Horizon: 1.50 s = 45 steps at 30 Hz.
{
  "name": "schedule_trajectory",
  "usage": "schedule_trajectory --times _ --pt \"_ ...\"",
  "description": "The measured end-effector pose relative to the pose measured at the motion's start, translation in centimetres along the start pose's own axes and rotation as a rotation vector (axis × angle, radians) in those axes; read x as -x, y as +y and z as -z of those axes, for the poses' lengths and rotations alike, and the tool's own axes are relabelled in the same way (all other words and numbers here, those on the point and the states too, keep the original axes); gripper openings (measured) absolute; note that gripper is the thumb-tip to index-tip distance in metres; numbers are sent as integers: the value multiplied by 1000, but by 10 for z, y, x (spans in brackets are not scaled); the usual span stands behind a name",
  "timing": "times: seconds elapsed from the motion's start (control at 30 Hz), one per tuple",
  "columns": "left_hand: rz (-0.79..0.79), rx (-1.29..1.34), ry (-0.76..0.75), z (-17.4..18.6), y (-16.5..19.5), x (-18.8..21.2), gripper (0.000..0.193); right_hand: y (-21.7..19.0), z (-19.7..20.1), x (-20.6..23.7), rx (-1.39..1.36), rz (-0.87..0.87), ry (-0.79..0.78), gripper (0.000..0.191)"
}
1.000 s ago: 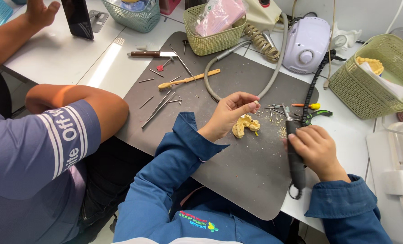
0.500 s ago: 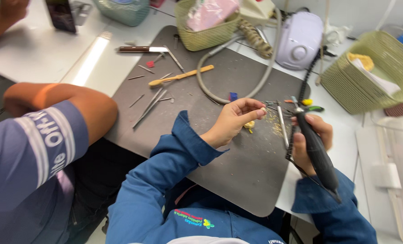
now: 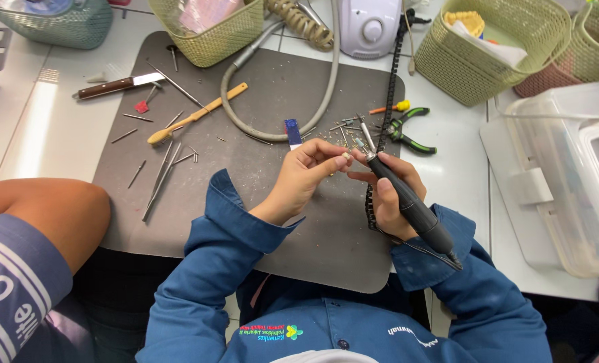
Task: The person uses a rotary handpiece to grind and shape a small tooth-colored object, likely a dental prosthesis or crown. They repeatedly rotate the object and apply the tool to different surfaces, then briefly wipe it with a cloth before continuing to grind.
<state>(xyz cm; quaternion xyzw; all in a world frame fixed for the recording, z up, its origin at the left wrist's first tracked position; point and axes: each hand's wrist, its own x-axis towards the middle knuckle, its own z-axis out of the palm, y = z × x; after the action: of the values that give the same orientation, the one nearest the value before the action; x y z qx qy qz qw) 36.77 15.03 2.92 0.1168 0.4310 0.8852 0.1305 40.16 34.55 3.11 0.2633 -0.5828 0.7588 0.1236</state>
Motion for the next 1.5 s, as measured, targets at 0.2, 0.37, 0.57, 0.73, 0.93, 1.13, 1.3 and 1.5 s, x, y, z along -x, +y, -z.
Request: schedule_trajectory --times 0.2,0.37,0.57,0.73,0.93,1.13,1.3,1.5 --pt "47 -34 -38 2 4 6 17 -4 -3 9 100 95 -79 32" --pt "-31 -123 -66 -8 6 8 13 -11 -4 13 78 79 -104 31" --pt "-381 -516 -40 -16 2 14 11 -9 -4 16 86 70 -69 30" --pt "-435 -632 33 -17 -4 13 16 -7 -4 20 78 68 -51 29" --pt "-444 -647 37 -17 -11 12 14 -7 1 22 116 81 -87 30" --pt "-481 -658 30 -17 -16 12 13 -4 3 23 150 86 -91 31" --pt "-487 -661 51 -17 -19 12 13 -5 3 26 140 80 -89 30" --pt "-521 -728 59 -20 -17 12 15 -5 2 26 130 77 -85 29"
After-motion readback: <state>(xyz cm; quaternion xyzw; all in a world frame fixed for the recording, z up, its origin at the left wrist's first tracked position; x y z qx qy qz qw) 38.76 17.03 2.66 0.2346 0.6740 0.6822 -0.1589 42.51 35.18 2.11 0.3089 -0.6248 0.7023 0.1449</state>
